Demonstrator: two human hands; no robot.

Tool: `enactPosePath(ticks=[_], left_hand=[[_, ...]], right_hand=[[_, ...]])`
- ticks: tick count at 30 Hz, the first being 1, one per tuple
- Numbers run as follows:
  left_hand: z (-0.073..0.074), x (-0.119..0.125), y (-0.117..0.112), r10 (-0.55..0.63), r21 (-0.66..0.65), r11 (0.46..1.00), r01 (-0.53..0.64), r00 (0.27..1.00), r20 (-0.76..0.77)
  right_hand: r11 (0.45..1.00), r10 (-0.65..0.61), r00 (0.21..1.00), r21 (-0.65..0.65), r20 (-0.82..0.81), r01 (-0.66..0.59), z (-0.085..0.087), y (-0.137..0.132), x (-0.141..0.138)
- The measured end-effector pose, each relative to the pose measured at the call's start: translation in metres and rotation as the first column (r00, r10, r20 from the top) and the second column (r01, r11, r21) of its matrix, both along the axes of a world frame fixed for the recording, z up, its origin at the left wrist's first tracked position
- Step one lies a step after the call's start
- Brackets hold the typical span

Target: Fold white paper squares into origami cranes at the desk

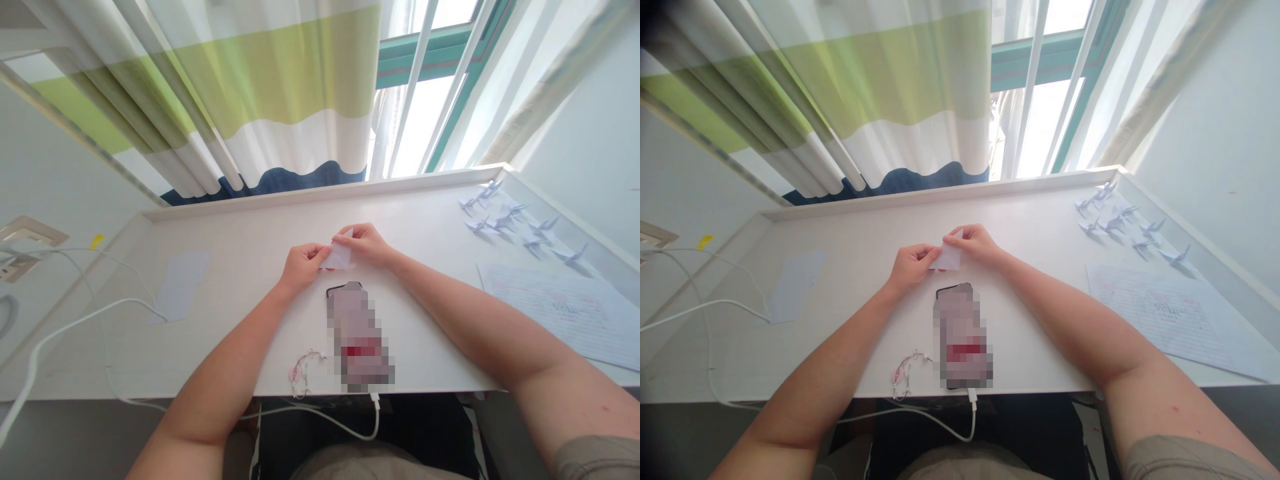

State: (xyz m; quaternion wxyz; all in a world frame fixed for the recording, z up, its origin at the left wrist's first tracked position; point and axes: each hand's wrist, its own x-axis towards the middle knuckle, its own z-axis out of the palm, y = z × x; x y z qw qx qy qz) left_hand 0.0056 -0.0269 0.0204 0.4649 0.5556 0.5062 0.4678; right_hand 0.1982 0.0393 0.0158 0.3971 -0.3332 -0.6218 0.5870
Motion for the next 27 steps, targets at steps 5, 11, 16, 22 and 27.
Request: enactPosePath(ticks=[5, 11, 16, 22, 27], left_hand=[[-0.003, -0.001, 0.0, -0.013, -0.003, 1.0, 0.013, 0.999, -0.03], [-0.002, -0.01, 0.005, -0.095, -0.027, 0.995, 0.093, 0.991, -0.095], [-0.003, -0.012, 0.007, -0.11, -0.051, 0.993, 0.106, 0.992, -0.066], [-0.001, -0.013, 0.006, -0.124, -0.054, 0.991, 0.12, 0.989, -0.075], [-0.001, -0.014, 0.008, -0.134, -0.067, 0.989, 0.13, 0.989, -0.06]], right_hand=[[0.998, -0.033, 0.999, 0.052, -0.001, 0.033, -0.002, 0.002, 0.002], [0.982, -0.188, 0.974, -0.042, -0.128, 0.184, -0.01, 0.01, 0.002], [0.959, -0.281, 0.935, -0.096, -0.215, 0.266, -0.016, 0.016, 0.001], [0.956, -0.292, 0.936, -0.075, -0.196, 0.282, -0.016, 0.014, 0.0], [0.964, -0.267, 0.947, -0.058, -0.178, 0.261, -0.017, 0.014, 0.001]])
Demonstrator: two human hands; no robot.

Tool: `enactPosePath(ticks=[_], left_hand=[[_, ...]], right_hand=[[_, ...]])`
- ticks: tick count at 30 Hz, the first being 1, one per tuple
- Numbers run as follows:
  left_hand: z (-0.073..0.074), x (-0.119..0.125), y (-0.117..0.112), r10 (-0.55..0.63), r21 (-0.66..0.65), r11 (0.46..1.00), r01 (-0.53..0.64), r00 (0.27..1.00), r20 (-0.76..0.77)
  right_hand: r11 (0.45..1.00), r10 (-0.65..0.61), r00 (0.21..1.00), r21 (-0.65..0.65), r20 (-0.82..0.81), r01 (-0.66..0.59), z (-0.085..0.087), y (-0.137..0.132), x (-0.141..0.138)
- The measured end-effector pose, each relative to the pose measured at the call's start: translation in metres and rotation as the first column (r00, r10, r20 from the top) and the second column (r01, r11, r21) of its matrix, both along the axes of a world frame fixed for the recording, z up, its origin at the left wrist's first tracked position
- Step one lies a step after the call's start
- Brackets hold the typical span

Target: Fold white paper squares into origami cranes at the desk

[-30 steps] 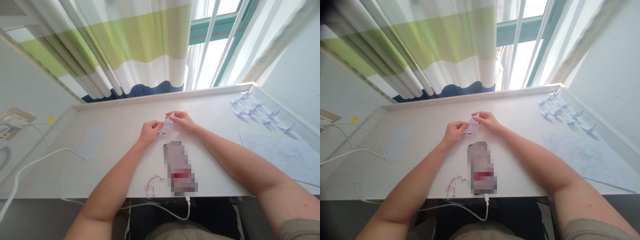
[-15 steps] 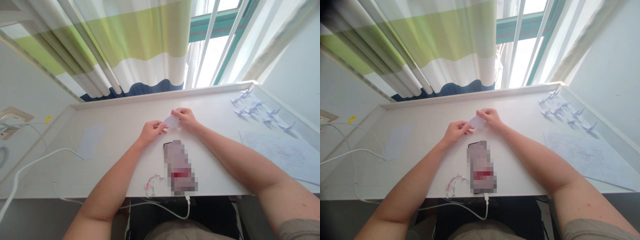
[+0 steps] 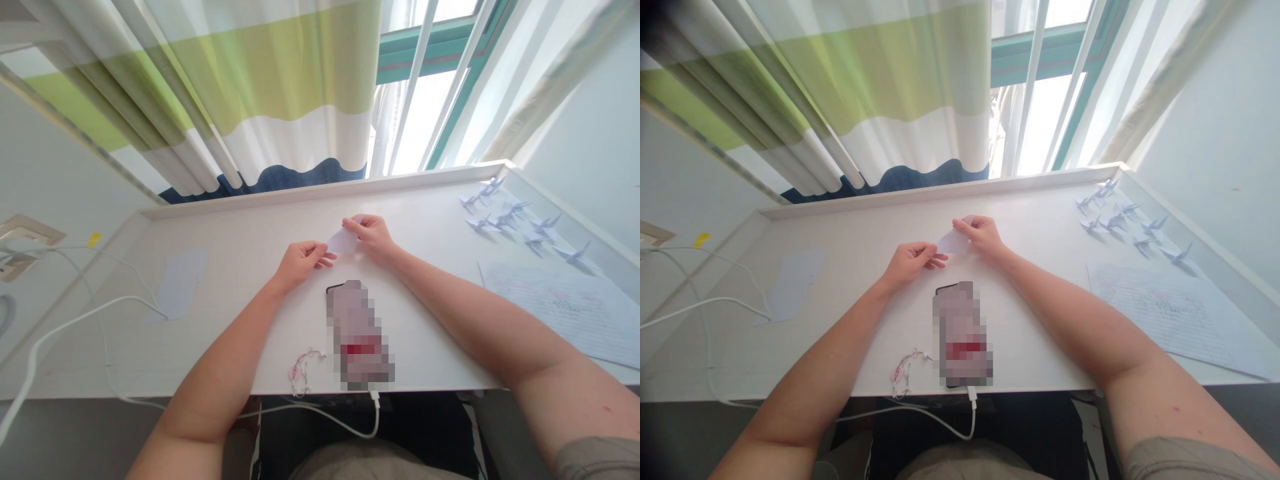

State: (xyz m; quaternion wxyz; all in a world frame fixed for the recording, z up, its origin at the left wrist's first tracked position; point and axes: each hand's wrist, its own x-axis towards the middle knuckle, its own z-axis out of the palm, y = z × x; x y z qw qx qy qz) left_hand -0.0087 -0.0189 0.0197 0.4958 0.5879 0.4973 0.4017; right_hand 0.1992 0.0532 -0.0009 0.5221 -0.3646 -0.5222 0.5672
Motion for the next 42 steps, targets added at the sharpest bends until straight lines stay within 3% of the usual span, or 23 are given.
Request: enactPosePath(ticks=[9, 13, 20, 26, 37, 42], left_hand=[[0.003, -0.007, 0.003, -0.054, -0.037, 0.998, 0.054, 0.998, -0.009], [0.008, -0.006, 0.0, -0.004, 0.053, 0.999, 0.013, 0.985, -0.171], [0.003, -0.001, -0.003, 0.027, 0.127, 0.992, 0.002, 0.974, -0.226], [0.007, -0.001, -0.003, 0.13, 0.101, 0.989, -0.11, 0.966, -0.222], [0.011, -0.007, -0.001, 0.182, 0.103, 0.981, -0.165, 0.964, -0.192], [0.011, -0.014, 0.002, 0.289, 0.155, 0.953, -0.261, 0.936, -0.2]], right_hand=[[0.998, -0.019, 0.999, 0.06, 0.046, 0.016, 0.004, -0.002, -0.002], [0.997, 0.032, 0.992, 0.064, 0.118, -0.04, 0.009, -0.009, -0.004], [0.982, 0.121, 0.97, 0.119, 0.209, -0.148, 0.014, -0.018, -0.009], [0.99, 0.084, 0.98, 0.099, 0.182, -0.104, 0.016, -0.016, -0.008], [0.988, 0.099, 0.978, 0.096, 0.183, -0.118, 0.014, -0.015, -0.008], [0.996, -0.027, 0.997, 0.084, 0.073, 0.02, 0.014, -0.006, -0.001]])
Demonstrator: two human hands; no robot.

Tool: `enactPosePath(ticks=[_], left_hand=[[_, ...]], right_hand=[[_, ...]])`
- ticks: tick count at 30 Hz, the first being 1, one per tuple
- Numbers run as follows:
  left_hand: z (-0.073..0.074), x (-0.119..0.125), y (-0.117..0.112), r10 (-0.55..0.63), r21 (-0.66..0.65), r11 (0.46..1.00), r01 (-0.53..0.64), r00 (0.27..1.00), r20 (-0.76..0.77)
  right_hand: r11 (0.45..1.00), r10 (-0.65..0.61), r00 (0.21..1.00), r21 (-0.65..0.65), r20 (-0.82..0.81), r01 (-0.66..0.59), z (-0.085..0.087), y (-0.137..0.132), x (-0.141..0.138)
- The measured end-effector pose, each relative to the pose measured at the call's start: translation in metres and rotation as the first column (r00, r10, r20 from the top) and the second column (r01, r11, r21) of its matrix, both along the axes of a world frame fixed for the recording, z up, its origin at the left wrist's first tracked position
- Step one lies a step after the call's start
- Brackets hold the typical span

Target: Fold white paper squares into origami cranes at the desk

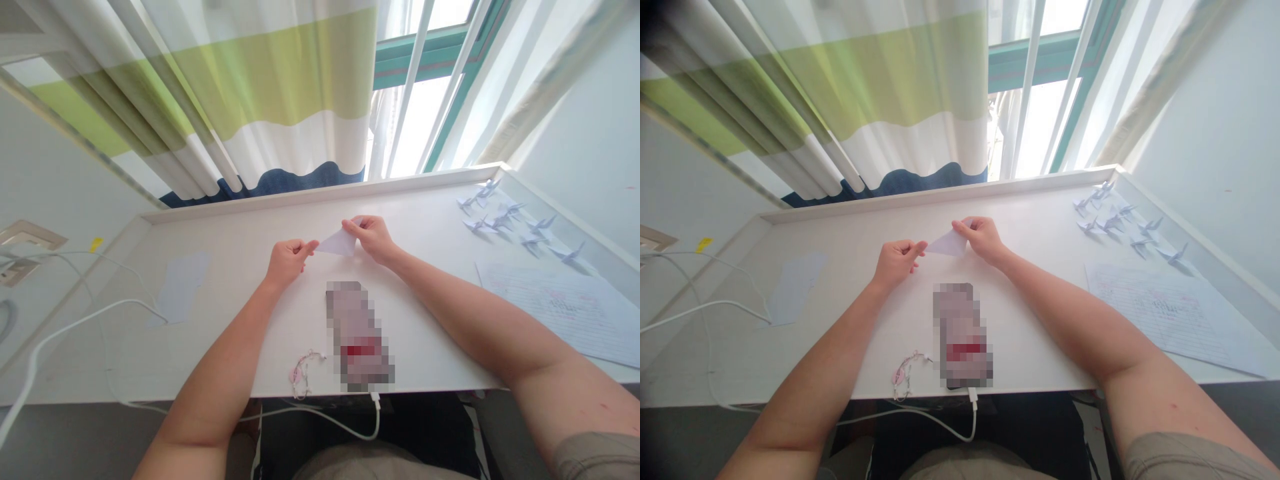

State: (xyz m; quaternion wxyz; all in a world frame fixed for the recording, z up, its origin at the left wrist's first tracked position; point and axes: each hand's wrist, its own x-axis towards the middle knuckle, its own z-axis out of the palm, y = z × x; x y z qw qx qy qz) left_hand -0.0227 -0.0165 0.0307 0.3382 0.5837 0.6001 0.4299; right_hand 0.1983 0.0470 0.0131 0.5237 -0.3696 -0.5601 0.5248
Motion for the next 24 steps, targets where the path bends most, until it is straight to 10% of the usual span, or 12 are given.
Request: enactPosePath(ticks=[4, 12, 24], left_hand=[[-0.005, -0.004, 0.005, 0.096, 0.02, 0.995, -0.097, 0.993, 0.065], [-0.008, 0.011, 0.0, -0.186, -0.13, 0.969, 0.212, 0.965, 0.184], [-0.016, 0.013, -0.003, -0.171, 0.04, 0.984, 0.171, 0.985, -0.005]], right_hand=[[0.998, -0.004, 0.998, -0.055, -0.061, 0.0, -0.002, 0.004, 0.0], [0.987, 0.029, 0.999, -0.156, 0.018, -0.025, -0.006, 0.0, -0.005], [0.973, 0.231, 0.963, -0.054, 0.142, -0.226, -0.002, -0.007, -0.004]])
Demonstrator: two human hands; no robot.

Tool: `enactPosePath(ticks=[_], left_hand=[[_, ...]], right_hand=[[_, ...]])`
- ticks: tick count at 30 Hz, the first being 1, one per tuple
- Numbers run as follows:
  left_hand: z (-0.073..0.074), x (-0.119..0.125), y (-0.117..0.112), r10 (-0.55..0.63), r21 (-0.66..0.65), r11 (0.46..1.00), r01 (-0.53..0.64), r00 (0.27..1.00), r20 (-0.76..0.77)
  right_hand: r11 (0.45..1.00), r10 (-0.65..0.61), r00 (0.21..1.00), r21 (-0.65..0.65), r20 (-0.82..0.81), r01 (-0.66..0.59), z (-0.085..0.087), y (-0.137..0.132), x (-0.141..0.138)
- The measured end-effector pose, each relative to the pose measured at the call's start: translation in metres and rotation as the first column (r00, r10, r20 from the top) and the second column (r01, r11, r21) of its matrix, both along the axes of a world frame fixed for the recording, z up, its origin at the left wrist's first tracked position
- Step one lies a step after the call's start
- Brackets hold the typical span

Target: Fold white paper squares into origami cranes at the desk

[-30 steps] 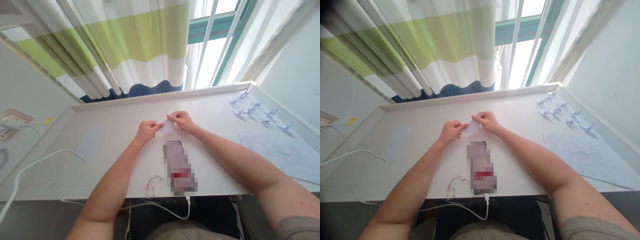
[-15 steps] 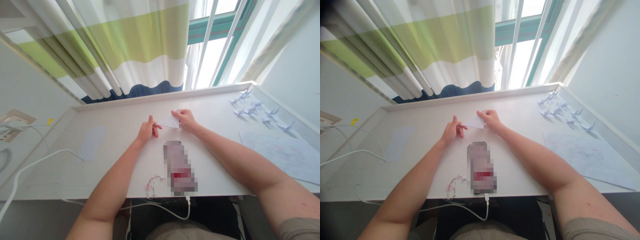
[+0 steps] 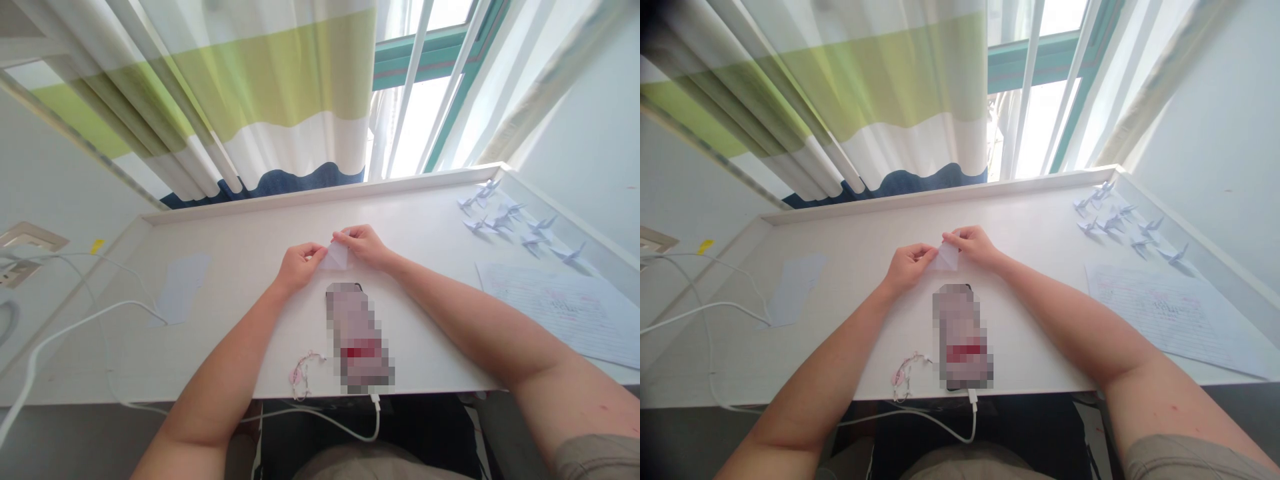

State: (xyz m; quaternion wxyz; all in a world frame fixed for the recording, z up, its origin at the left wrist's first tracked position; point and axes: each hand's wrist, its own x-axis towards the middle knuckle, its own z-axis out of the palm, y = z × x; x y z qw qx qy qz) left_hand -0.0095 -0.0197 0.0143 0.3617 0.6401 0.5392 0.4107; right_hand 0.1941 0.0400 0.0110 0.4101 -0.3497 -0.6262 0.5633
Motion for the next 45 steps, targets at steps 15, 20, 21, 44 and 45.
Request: enactPosePath(ticks=[15, 20, 21, 44, 45], left_hand=[[0.012, -0.004, -0.006, 0.226, 0.405, 0.906, -0.119, 0.947, -0.228], [0.012, 0.0, -0.008, 0.144, 0.397, 0.913, -0.095, 0.985, -0.095], [0.011, 0.0, -0.007, 0.147, 0.372, 0.921, -0.117, 0.988, -0.052], [0.0, -0.002, 0.01, 0.149, 0.188, 0.944, -0.272, 0.858, 0.492], [0.0, -0.003, 0.01, 0.157, 0.174, 0.945, -0.275, 0.853, 0.498]], right_hand=[[0.985, -0.07, 0.997, 0.154, -0.045, 0.076, -0.002, -0.008, -0.007], [0.991, -0.05, 0.99, 0.117, -0.132, 0.066, -0.001, -0.004, -0.006], [0.993, -0.04, 0.99, 0.109, -0.138, 0.055, -0.001, -0.003, -0.006], [0.995, 0.07, 0.995, 0.073, -0.069, -0.065, 0.0, -0.005, -0.001], [0.995, 0.074, 0.995, 0.071, -0.066, -0.069, -0.001, -0.004, -0.001]])
